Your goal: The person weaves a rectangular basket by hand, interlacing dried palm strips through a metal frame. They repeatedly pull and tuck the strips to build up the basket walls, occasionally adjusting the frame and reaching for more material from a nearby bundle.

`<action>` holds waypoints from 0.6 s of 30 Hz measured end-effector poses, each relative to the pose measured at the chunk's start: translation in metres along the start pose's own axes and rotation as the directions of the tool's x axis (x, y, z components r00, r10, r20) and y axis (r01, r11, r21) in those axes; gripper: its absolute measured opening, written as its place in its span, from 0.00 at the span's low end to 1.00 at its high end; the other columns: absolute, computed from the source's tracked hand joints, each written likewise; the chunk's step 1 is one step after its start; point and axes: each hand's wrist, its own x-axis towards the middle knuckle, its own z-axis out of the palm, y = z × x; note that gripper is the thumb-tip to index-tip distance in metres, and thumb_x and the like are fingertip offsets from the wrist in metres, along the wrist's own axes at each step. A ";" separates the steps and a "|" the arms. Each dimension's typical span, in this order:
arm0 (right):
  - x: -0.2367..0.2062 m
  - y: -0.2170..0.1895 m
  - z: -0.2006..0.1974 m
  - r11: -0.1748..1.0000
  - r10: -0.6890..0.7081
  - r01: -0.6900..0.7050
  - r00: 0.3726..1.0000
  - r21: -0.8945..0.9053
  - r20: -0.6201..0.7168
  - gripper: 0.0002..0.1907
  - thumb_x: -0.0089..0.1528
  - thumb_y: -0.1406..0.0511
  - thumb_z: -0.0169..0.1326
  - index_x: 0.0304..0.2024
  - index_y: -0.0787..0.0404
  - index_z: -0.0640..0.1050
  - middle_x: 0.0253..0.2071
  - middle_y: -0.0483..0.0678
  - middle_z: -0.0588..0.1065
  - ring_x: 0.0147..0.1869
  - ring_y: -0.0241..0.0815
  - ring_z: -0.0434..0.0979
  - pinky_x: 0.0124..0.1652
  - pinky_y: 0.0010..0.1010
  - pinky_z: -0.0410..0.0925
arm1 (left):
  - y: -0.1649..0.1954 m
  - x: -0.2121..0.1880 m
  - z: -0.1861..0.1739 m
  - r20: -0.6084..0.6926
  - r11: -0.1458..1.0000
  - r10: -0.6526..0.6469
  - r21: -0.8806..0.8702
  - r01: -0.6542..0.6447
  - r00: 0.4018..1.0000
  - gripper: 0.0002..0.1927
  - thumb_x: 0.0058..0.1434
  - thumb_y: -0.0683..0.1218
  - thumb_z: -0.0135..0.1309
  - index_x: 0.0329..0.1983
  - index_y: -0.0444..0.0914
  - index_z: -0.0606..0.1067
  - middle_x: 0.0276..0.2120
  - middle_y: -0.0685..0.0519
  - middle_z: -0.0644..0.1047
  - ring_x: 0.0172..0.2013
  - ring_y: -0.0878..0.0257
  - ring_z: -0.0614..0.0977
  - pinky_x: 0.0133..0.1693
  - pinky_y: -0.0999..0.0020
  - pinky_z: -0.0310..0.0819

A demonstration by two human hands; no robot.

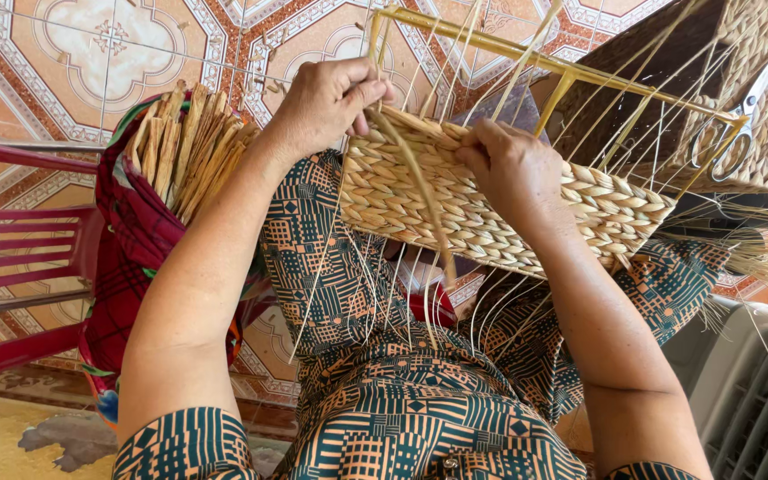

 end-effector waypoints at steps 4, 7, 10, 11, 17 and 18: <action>-0.009 -0.015 0.003 0.984 -0.175 0.164 0.961 -0.065 -0.215 0.11 0.62 0.63 0.65 0.43 0.60 0.79 0.36 0.49 0.77 0.42 0.46 0.76 0.37 0.39 0.71 | 0.005 0.001 0.001 -0.040 1.000 -0.009 0.003 0.010 0.999 0.11 0.75 0.46 0.48 0.44 0.33 0.77 0.37 0.53 0.85 0.25 0.69 0.85 0.26 0.75 0.83; -0.014 -0.033 0.003 0.914 -0.350 0.391 0.896 0.113 -0.274 0.20 0.58 0.67 0.65 0.54 0.61 0.80 0.40 0.55 0.78 0.46 0.47 0.77 0.41 0.40 0.72 | 0.015 0.004 -0.015 0.099 0.994 -0.088 -0.050 0.093 0.991 0.10 0.73 0.45 0.45 0.46 0.35 0.75 0.36 0.54 0.84 0.24 0.70 0.85 0.25 0.75 0.83; -0.005 -0.035 0.006 0.684 -0.297 0.424 0.905 0.593 -0.304 0.13 0.63 0.68 0.61 0.50 0.56 0.79 0.44 0.51 0.80 0.49 0.42 0.80 0.44 0.37 0.75 | 0.023 0.005 -0.020 0.249 0.989 -0.120 -0.056 0.138 0.961 0.09 0.68 0.46 0.56 0.49 0.39 0.77 0.33 0.52 0.84 0.25 0.71 0.85 0.26 0.76 0.81; 0.004 -0.031 0.007 0.562 -0.138 0.244 0.970 0.790 -0.201 0.09 0.65 0.68 0.57 0.49 0.57 0.78 0.45 0.49 0.81 0.48 0.39 0.83 0.42 0.35 0.76 | 0.024 0.005 -0.017 0.194 0.993 -0.110 -0.008 0.114 0.975 0.08 0.67 0.46 0.57 0.47 0.39 0.78 0.33 0.52 0.84 0.24 0.70 0.84 0.24 0.76 0.80; 0.036 -0.016 0.018 0.710 -0.084 0.171 0.984 0.683 -0.160 0.15 0.69 0.73 0.54 0.58 0.62 0.76 0.41 0.51 0.81 0.39 0.37 0.80 0.39 0.25 0.72 | 0.017 -0.002 0.003 0.056 1.000 0.008 0.025 -0.009 0.998 0.05 0.71 0.44 0.54 0.46 0.38 0.76 0.30 0.51 0.83 0.23 0.69 0.85 0.22 0.76 0.80; 0.039 -0.020 0.020 0.797 -0.046 0.105 0.993 0.595 -0.113 0.13 0.69 0.73 0.55 0.56 0.62 0.77 0.36 0.50 0.82 0.32 0.36 0.80 0.34 0.24 0.70 | 0.015 -0.002 0.001 0.067 1.000 -0.012 -0.015 0.013 0.998 0.05 0.72 0.44 0.52 0.47 0.38 0.74 0.30 0.52 0.83 0.23 0.70 0.85 0.22 0.76 0.80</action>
